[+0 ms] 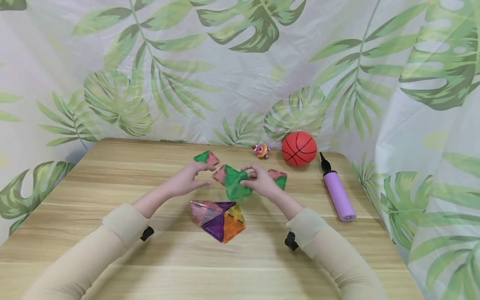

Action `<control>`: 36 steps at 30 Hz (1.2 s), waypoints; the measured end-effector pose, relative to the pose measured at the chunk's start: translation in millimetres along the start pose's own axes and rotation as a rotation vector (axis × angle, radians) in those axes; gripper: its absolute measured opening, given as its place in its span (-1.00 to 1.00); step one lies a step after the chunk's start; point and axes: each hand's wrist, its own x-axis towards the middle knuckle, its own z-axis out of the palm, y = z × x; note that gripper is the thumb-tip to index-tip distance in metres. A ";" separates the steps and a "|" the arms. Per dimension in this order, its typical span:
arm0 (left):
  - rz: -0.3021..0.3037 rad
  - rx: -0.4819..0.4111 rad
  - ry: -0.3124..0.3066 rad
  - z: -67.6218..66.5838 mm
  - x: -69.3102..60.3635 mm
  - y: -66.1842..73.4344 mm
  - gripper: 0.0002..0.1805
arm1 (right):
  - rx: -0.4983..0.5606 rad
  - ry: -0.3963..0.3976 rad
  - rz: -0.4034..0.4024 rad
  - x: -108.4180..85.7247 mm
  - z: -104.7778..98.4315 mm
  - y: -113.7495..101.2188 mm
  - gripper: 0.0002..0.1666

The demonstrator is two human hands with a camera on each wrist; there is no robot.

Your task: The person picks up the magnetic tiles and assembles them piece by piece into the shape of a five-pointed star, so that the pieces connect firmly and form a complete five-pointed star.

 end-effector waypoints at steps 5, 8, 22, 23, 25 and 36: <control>-0.006 -0.060 -0.030 -3.8 14.3 3.8 -0.65 | -0.009 -0.021 -0.004 6.5 12.5 -15.0 -0.50; -0.052 -0.086 -0.074 -4.1 17.8 5.0 -0.70 | -0.011 -0.040 0.000 9.2 15.8 -21.1 -0.51; -0.129 -0.155 -0.113 6.3 19.4 0.6 -0.83 | -0.051 -0.172 -0.038 14.3 11.0 -11.2 -0.58; -0.141 -0.165 -0.124 8.0 19.2 -0.9 -0.83 | -0.031 -0.185 -0.025 15.0 11.6 -10.1 -0.57; -0.159 -0.173 -0.144 11.0 18.0 -3.5 -0.83 | 0.009 -0.210 0.000 16.8 13.0 -7.4 -0.56; -0.201 -0.178 -0.192 27.2 14.0 -15.5 -0.90 | 0.068 -0.266 0.081 24.2 20.7 10.5 -0.54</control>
